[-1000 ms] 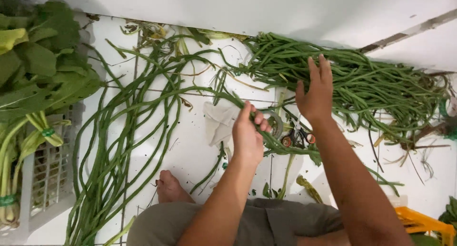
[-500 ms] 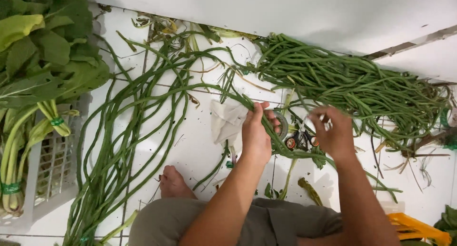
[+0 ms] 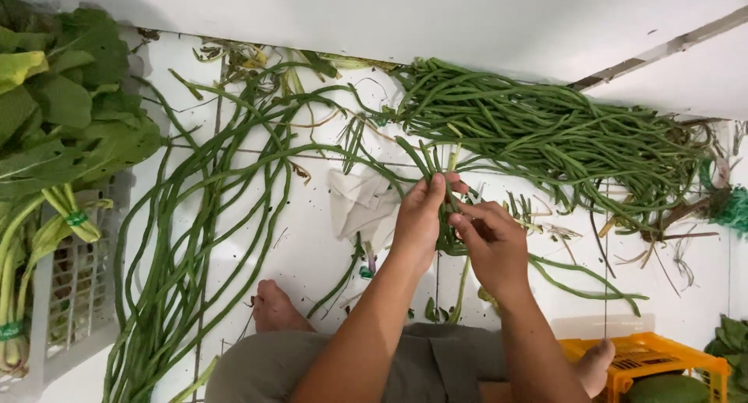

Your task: Gathering long beans into bunches and securing them with green adhesive tape using scissors.

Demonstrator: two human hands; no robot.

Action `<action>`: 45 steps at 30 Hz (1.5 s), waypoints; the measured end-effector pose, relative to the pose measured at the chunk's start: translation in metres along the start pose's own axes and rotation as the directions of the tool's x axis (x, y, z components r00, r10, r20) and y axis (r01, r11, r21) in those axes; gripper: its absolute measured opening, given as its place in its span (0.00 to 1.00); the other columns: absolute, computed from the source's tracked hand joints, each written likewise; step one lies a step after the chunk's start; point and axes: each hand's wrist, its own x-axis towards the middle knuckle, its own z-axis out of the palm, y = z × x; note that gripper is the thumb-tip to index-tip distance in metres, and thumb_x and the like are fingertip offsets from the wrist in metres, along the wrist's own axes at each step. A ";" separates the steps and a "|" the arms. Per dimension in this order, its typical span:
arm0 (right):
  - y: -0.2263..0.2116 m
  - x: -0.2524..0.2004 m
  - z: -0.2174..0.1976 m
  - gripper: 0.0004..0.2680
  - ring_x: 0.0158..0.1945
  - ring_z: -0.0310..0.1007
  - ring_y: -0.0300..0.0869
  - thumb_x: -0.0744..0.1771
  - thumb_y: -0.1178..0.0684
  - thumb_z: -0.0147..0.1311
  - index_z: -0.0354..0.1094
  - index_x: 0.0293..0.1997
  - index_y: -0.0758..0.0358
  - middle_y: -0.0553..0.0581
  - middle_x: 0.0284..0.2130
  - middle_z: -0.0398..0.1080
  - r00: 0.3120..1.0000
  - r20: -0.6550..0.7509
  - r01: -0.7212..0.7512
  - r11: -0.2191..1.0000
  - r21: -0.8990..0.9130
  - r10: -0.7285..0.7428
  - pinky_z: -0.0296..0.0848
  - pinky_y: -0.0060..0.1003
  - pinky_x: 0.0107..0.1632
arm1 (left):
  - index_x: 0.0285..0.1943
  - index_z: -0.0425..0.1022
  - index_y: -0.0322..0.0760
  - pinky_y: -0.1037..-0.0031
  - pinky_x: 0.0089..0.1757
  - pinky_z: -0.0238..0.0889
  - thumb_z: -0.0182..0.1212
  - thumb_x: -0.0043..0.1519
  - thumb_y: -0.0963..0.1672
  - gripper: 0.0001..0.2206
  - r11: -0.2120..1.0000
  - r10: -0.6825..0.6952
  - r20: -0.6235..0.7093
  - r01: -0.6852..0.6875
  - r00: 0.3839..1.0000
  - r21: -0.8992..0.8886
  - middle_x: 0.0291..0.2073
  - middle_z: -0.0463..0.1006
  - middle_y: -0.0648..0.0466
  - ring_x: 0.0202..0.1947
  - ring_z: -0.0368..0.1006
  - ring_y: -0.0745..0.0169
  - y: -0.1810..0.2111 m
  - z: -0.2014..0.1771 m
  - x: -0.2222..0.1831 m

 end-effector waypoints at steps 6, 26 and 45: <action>0.023 0.009 -0.019 0.06 0.36 0.76 0.43 0.65 0.61 0.67 0.80 0.45 0.60 0.56 0.35 0.75 0.995 -0.059 0.074 0.983 -0.171 -0.085 0.74 0.37 0.39 | 0.55 0.76 0.35 0.78 0.28 0.62 0.50 0.73 0.51 0.16 0.997 -0.048 -0.271 0.030 0.961 -0.073 0.40 0.81 0.50 0.31 0.74 0.62 0.013 0.000 -0.004; 0.026 0.156 0.026 0.17 0.68 0.57 0.67 0.72 0.59 0.51 0.58 0.71 0.72 0.72 0.62 0.59 0.947 0.297 0.295 0.705 -0.645 -0.125 0.65 0.72 0.63 | 0.48 0.68 0.39 0.74 0.30 0.60 0.47 0.75 0.51 0.14 0.950 -0.114 -0.296 0.017 0.948 -0.312 0.26 0.62 0.59 0.25 0.64 0.65 0.030 -0.006 -0.003; 0.061 0.066 -0.051 0.04 0.47 0.70 0.45 0.71 0.49 0.58 0.73 0.49 0.43 0.41 0.40 0.72 0.870 0.351 0.492 0.657 -0.572 -0.346 0.58 0.44 0.50 | 0.54 0.69 0.36 0.74 0.30 0.61 0.43 0.75 0.50 0.15 0.962 -0.133 -0.331 0.040 0.934 -0.272 0.38 0.74 0.52 0.34 0.72 0.62 0.030 -0.001 -0.004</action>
